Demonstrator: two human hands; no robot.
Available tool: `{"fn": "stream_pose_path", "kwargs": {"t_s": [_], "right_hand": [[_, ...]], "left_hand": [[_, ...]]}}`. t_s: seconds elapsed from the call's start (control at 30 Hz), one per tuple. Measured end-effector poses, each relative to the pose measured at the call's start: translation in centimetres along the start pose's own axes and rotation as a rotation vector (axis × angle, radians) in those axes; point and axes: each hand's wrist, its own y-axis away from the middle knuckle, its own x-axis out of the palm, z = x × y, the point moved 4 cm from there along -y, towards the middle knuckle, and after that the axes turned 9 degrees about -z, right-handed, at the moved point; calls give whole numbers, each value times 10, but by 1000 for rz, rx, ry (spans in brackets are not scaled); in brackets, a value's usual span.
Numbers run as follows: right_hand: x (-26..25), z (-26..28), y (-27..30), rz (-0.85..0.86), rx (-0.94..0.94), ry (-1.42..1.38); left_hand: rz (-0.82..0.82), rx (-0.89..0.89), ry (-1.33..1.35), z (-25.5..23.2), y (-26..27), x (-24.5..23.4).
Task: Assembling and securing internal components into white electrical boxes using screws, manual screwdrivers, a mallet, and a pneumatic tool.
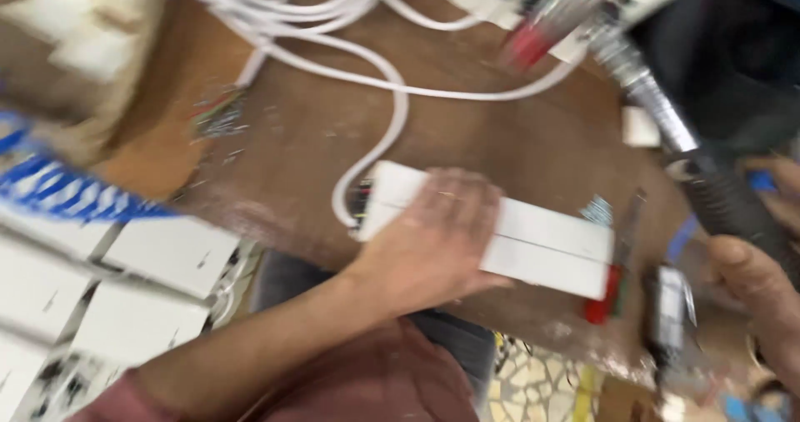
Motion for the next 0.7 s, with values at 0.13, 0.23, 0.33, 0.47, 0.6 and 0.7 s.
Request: {"fn": "stream_pose_path", "kwargs": {"t_s": [0.13,0.23,0.33,0.47,0.6,0.7], "right_hand": [[33,60,56,-252,-86,32],[36,70,68,-166,-173,51],[28,58,63,-81,-27,110],[32,69,55,111,44,394],[32,53,52,270,85,584],[26,49,54,216,128,656]], "left_hand": [[49,32,-89,-7,-29,-5],[365,-5,-5,-22,-44,10],[418,92,-7,-33,-50,21],[208,41,3,-30,-46,24],[235,49,-4,-28,-45,24],[251,78,-14,-28,-46,25]]}}
